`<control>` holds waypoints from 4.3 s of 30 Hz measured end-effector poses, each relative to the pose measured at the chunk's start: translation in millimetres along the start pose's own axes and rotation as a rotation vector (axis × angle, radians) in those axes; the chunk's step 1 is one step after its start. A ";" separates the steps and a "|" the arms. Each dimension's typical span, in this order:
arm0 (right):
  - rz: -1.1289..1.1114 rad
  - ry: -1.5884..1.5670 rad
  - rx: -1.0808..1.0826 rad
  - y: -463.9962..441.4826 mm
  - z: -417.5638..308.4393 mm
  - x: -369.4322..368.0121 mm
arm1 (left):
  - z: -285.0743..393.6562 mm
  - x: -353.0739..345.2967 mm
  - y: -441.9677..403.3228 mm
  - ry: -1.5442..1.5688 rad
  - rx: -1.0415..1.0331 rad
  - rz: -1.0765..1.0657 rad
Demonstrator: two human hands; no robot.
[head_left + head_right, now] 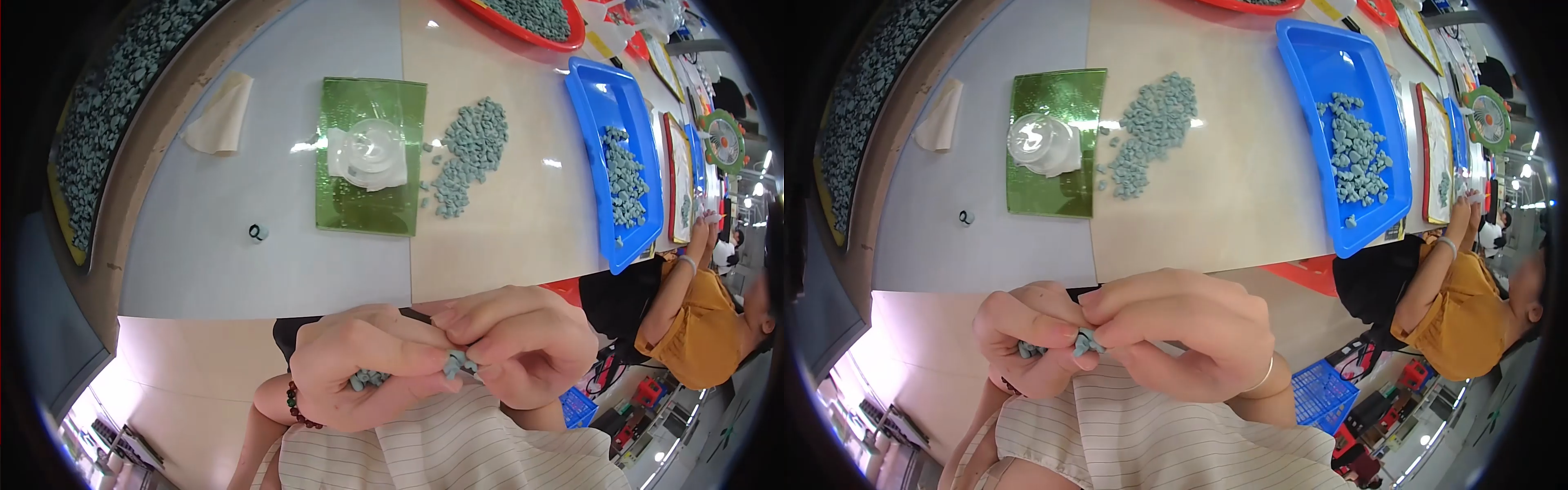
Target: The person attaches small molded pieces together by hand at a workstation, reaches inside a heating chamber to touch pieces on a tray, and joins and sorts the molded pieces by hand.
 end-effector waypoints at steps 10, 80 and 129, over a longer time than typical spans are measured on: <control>-0.047 0.355 0.178 1.1 -7.0 12.3 | -1.7 -1.9 -1.9 -0.125 -0.008 -0.067; 0.751 1.153 -0.036 4.0 20.8 155.3 | 4.8 -40.1 -6.8 1.492 1.039 0.770; 0.247 0.927 0.189 -42.7 51.8 41.5 | 5.2 -75.4 -24.5 1.073 1.180 0.915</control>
Point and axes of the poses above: each hand's wrist, its own y-axis away from the middle knuckle, its own x-axis out of the back of the hand, z = x × y, the point moved 2 cm from there along -y, towards the middle knuckle, and after that the axes turned 9 degrees about y, right-handed, at the moved point
